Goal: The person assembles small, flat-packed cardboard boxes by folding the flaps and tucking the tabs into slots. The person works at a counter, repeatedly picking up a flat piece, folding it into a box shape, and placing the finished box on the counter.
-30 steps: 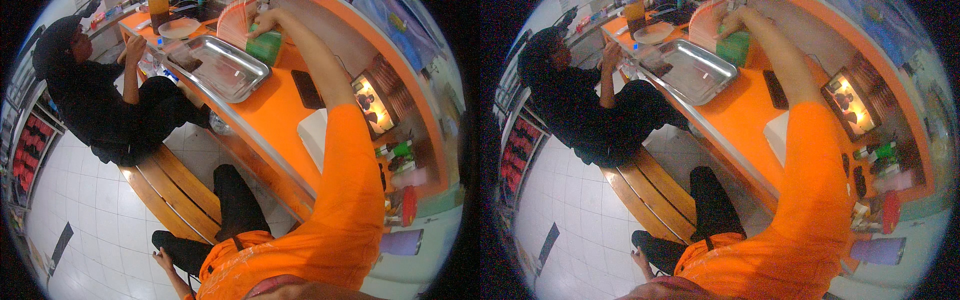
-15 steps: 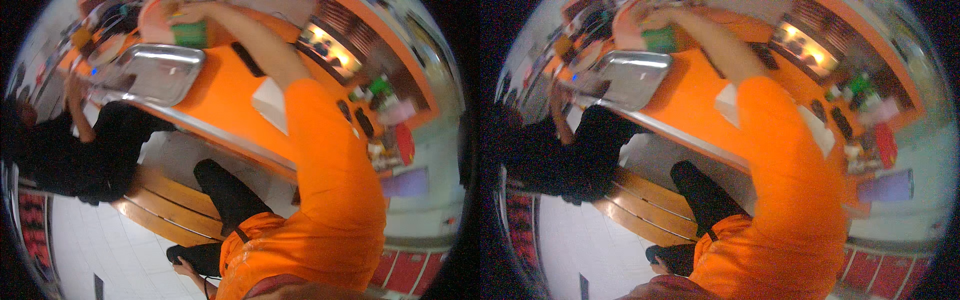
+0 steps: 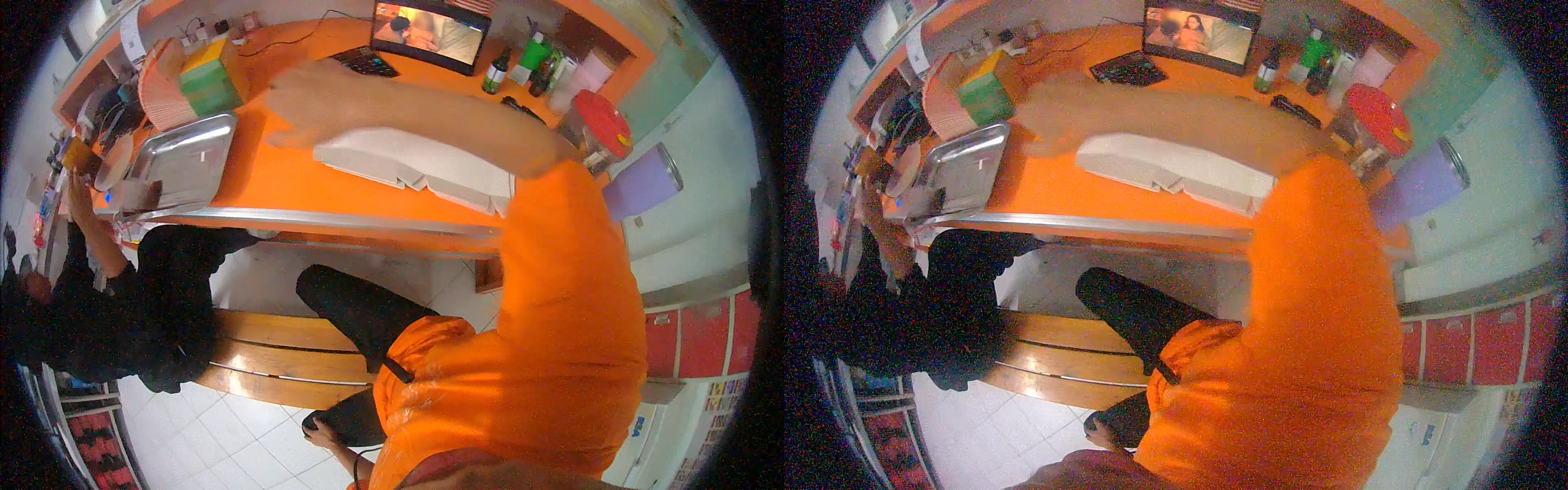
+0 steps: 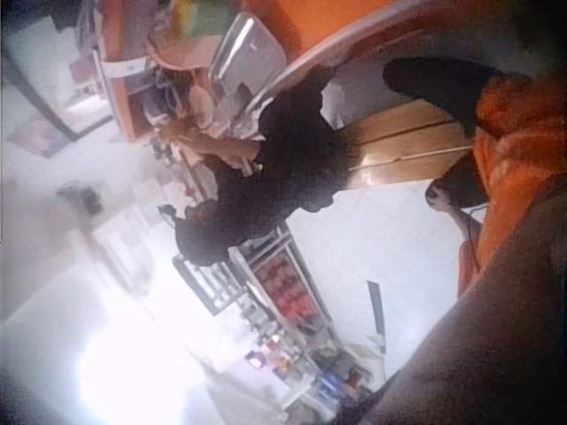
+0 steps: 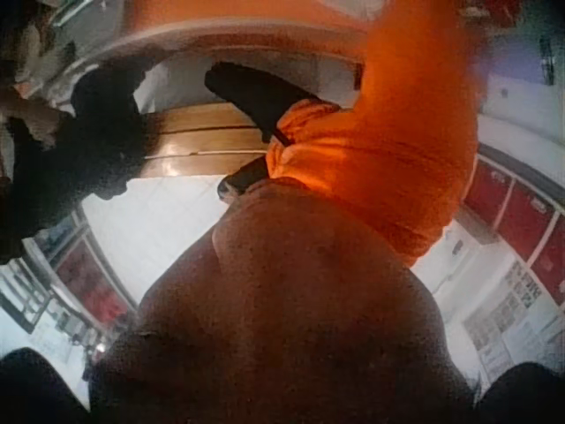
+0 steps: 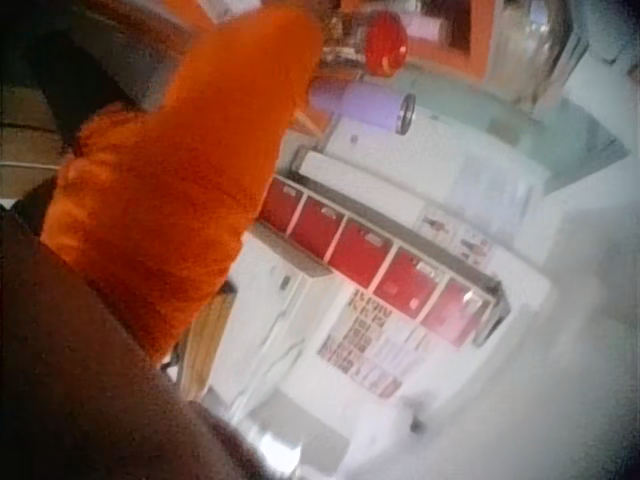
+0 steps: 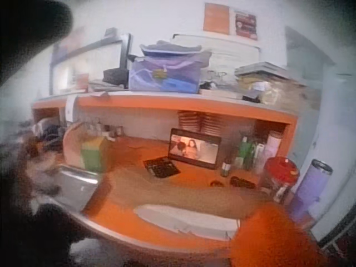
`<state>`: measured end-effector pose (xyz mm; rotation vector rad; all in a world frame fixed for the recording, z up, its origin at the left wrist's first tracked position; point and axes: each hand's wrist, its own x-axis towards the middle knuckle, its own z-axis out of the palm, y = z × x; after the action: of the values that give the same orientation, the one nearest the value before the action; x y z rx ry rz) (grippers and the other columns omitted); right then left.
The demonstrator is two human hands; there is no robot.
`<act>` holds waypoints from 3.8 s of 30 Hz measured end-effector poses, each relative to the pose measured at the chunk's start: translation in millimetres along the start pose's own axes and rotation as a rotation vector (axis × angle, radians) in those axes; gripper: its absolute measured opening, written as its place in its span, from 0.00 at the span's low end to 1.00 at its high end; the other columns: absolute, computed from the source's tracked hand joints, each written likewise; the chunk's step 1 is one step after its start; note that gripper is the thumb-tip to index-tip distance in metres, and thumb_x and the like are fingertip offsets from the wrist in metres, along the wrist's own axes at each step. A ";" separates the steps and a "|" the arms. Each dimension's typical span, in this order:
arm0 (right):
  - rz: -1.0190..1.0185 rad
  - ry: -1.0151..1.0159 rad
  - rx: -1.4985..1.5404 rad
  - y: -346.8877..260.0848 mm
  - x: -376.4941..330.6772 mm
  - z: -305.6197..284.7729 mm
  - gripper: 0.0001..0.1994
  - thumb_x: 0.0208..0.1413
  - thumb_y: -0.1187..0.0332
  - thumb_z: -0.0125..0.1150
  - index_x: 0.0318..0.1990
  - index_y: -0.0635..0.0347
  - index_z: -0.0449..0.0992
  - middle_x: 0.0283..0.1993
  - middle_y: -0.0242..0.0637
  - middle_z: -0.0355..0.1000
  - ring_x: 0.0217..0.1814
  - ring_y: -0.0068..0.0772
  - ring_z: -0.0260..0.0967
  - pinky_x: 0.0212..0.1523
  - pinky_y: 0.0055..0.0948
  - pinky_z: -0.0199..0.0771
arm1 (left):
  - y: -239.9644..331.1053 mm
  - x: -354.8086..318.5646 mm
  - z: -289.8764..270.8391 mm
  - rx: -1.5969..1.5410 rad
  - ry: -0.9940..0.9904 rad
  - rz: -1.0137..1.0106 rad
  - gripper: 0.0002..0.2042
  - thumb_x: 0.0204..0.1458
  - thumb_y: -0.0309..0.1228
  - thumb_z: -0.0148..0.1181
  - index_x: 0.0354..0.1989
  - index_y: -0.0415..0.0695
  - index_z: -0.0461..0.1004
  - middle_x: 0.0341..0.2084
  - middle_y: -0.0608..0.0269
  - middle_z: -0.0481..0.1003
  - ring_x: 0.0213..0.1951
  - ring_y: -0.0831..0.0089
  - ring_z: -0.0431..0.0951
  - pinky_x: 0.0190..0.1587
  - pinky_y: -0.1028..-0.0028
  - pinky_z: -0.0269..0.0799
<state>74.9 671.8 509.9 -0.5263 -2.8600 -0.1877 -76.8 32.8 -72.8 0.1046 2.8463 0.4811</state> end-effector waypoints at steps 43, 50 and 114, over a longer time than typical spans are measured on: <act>0.040 0.596 -0.184 -90.6 -166.1 -41.4 0.14 0.49 0.68 0.61 0.45 0.60 0.77 0.43 0.41 0.77 0.42 0.44 0.76 0.43 0.42 0.74 | 231.3 -16.9 -181.8 -0.846 0.320 0.366 0.19 0.62 0.34 0.55 0.54 0.30 0.71 0.51 0.45 0.74 0.48 0.60 0.74 0.56 0.66 0.68; -0.611 0.246 0.064 -226.7 -154.1 99.6 0.14 0.47 0.61 0.56 0.36 0.57 0.84 0.47 0.41 0.73 0.59 0.49 0.65 0.65 0.60 0.57 | 339.4 -92.3 -311.0 -0.717 -0.149 0.802 0.21 0.64 0.43 0.45 0.29 0.36 0.71 0.28 0.56 0.70 0.30 0.73 0.68 0.30 0.72 0.64; -0.071 0.310 1.239 -182.7 -153.6 150.6 0.05 0.48 0.79 0.67 0.34 0.69 0.80 0.28 0.40 0.73 0.26 0.30 0.71 0.25 0.26 0.69 | 366.0 -159.0 -176.1 -0.383 0.208 0.769 0.09 0.62 0.32 0.53 0.46 0.44 0.76 0.41 0.56 0.77 0.45 0.61 0.76 0.48 0.65 0.71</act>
<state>118.2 475.8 311.4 -0.0960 -2.1117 1.2601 41.6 304.8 246.9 1.1472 2.7467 1.2277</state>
